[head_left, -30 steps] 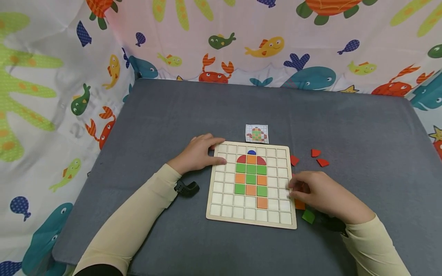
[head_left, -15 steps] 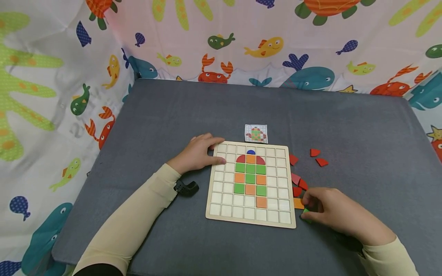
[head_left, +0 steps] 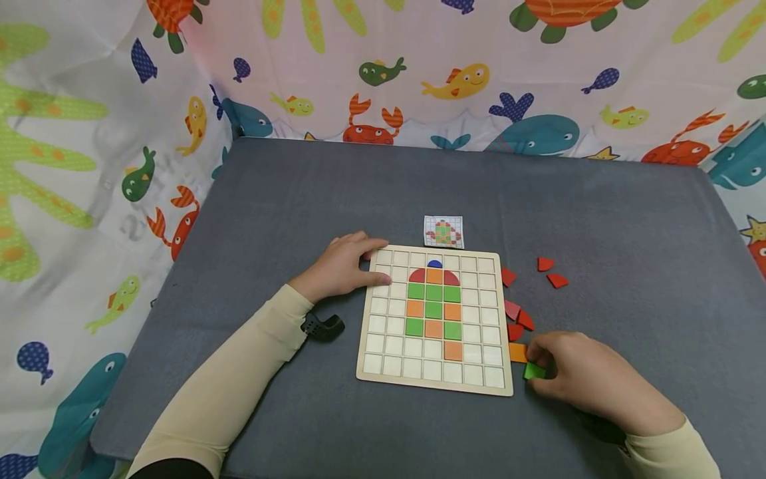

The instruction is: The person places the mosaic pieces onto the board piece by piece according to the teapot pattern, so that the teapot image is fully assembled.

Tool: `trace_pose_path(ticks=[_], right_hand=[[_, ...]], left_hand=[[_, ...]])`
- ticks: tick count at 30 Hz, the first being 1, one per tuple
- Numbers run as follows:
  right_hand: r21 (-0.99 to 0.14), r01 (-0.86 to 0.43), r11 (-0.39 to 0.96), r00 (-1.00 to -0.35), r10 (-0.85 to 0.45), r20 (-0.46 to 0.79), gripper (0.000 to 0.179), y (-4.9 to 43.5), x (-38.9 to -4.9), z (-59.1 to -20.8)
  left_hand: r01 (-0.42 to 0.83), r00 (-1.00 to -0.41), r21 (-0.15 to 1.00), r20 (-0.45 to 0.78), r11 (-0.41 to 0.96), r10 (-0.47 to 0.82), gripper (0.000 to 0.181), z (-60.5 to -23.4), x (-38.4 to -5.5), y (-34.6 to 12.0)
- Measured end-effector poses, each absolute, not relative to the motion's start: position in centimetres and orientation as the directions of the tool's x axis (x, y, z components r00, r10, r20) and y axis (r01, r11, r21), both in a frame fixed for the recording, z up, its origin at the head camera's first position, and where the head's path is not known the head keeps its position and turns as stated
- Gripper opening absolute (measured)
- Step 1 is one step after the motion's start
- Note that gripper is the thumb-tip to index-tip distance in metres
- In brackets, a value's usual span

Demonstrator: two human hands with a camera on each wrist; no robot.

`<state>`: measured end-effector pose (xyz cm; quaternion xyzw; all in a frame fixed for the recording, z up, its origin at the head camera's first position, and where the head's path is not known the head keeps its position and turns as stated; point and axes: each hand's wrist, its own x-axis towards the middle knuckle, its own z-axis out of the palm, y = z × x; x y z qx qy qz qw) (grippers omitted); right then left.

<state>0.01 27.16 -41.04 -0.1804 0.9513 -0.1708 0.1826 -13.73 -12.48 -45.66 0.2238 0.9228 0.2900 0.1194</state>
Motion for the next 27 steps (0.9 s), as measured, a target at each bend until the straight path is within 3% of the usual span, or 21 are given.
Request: trace_pose_path(ticks=[12, 27], right_hand=[[-0.405, -0.357, 0.841, -0.851, -0.472, -0.229, 0.020, 25.2, -0.5, -39.6], [-0.367, -0.533, 0.763, -0.779, -0.611, -0.139, 0.019, 19.4, -2.1, -39.1]], left_hand=[[0.343, -0.872, 0.588, -0.090, 0.733, 0.480, 0.075, -45.5, -13.7, -12.5], [0.360, -0.867, 0.590, -0.075, 0.723, 0.493, 0.075, -45.6, -13.7, -12.6]])
